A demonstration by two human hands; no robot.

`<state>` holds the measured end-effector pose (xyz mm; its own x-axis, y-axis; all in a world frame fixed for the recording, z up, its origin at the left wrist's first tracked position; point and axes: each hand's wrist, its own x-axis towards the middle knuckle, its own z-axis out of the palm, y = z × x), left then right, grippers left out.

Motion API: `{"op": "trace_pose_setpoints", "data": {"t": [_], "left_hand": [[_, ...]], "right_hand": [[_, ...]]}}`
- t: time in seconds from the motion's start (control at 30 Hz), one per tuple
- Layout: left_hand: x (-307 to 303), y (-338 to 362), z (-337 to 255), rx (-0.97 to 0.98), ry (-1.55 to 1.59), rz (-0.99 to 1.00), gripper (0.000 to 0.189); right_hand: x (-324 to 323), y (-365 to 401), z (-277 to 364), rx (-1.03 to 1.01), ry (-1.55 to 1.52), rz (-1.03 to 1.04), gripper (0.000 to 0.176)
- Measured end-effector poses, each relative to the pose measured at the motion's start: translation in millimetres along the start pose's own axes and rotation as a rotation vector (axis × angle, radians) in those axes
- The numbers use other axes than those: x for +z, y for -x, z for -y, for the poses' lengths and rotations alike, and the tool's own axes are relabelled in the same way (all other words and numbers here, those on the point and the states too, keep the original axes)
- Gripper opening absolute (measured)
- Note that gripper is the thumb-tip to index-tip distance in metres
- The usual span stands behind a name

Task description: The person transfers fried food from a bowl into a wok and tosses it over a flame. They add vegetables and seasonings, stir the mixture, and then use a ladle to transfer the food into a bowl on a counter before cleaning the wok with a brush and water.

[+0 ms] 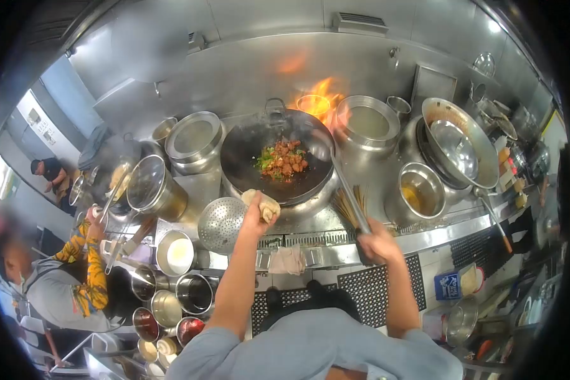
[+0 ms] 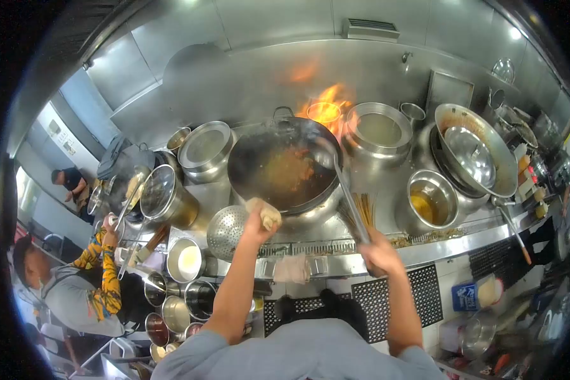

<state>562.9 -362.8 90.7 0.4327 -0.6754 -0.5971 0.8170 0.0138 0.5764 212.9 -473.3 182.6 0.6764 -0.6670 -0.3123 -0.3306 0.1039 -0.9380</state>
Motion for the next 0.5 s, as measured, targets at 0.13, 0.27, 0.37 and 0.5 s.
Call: {"op": "trace_pose_setpoints", "data": {"t": [0.13,0.27,0.37,0.5], "left_hand": [[-35.9,-82.0,19.9,0.56,-0.5,0.258,0.025],[-37.7,-69.3,37.3,-0.083,0.204,0.571,0.022],[26.5,66.1,25.9,-0.025,0.193,0.09,0.019],[12.5,4.8,26.5,0.101,0.175,0.29,0.017]], "right_hand": [[-11.2,69.5,72.2,0.132,0.368,0.155,0.052],[-2.9,81.0,108.6,0.063,0.752,0.313,0.06],[8.5,91.4,164.2,0.11,0.855,0.444,0.051],[25.0,31.8,152.0,0.108,0.956,0.409,0.044]]}}
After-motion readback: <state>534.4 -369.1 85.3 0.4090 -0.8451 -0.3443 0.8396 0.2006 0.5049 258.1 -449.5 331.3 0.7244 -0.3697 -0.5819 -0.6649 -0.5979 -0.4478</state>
